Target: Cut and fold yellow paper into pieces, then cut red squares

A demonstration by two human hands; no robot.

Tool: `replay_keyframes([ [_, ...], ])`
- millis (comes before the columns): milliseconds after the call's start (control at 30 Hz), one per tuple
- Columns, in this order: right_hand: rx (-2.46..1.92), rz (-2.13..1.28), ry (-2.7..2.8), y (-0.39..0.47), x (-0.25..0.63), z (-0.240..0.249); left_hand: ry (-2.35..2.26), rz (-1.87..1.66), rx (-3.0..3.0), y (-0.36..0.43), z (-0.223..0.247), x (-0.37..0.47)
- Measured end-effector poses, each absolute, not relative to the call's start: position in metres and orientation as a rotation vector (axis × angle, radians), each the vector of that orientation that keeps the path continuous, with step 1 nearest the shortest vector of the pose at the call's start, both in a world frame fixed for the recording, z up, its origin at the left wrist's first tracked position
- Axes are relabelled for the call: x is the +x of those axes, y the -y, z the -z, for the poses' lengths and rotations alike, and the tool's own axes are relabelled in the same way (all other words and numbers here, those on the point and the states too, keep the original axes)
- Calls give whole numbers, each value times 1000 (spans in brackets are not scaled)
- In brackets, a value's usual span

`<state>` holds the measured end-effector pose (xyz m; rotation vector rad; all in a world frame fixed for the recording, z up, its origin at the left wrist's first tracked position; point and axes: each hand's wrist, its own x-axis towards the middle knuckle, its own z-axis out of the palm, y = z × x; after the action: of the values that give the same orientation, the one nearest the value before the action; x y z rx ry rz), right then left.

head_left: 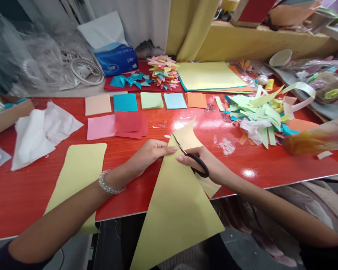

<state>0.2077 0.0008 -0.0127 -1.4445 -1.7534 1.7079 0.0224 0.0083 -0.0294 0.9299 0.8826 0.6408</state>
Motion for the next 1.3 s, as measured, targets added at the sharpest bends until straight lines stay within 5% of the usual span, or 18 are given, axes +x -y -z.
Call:
replay_keyframes([
  [733,-1358,-1675,1671,-1,211,21,-943,-658,937,-8,32,23],
  [1100,-1550,-1221,1894,-17,278,19,-1372,-831,1551,-9,32,19],
  [1300,-1873,-627,2165,-32,307,1,-1478,-1078,1800,-11,36,20],
])
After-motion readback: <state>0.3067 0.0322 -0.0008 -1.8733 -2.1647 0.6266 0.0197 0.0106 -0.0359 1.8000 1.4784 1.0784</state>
